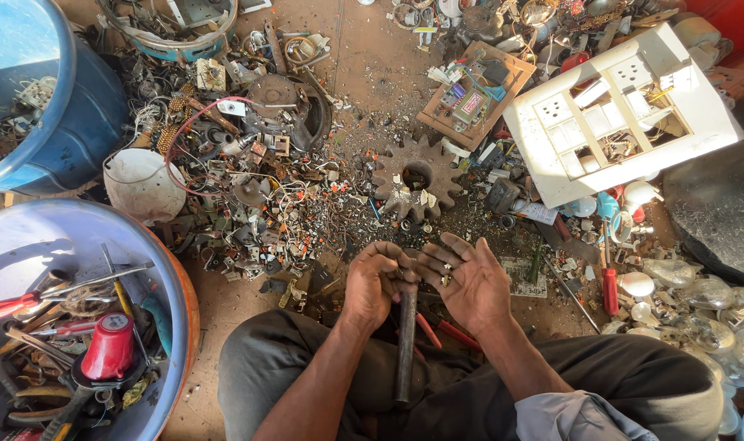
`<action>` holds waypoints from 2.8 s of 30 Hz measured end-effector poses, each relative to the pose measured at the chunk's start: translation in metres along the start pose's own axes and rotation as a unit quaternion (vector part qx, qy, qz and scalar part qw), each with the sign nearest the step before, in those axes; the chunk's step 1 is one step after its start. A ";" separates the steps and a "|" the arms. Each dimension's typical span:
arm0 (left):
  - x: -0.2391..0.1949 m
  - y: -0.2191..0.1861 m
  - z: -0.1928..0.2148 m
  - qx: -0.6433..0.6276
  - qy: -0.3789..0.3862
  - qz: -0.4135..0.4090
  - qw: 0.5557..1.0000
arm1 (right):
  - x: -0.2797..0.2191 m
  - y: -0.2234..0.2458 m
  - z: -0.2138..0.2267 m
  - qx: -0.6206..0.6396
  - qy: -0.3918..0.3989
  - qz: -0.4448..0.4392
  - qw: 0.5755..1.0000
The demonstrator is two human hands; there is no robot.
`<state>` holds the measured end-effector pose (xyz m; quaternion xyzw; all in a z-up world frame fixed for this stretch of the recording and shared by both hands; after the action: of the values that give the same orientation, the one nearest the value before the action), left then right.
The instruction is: The person sits on the ground and uses a hammer and pliers to dismantle various electronic components. They break apart a white plastic housing to extract internal parts and separate wires from small white modules.
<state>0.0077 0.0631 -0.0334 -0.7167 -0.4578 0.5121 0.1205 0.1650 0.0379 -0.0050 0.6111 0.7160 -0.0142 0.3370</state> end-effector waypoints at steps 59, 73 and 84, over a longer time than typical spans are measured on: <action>-0.020 0.024 0.003 0.341 0.071 -0.386 0.854 | 0.084 -0.006 0.104 -0.751 -0.068 0.221 0.619; -0.007 0.029 0.002 0.282 -0.025 -0.203 0.937 | 0.001 -0.002 0.061 -0.568 -0.158 0.170 0.790; -0.015 0.001 -0.009 0.339 -0.060 -0.150 0.927 | 0.005 -0.010 0.051 -0.358 -0.185 0.070 0.913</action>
<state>0.0152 0.0536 -0.0207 -0.5242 -0.3653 0.6548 0.4038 0.1796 0.0182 -0.0507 0.4850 0.5531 0.1537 0.6597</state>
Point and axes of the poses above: each hand's wrist, its own x-axis towards the middle knuckle, its own z-axis out of the back of the hand, y = z × x, the point moved 7 cm from there along x, towards the middle knuckle, and after that the axes turned 15 degrees about -y, right-handed, at the moved point
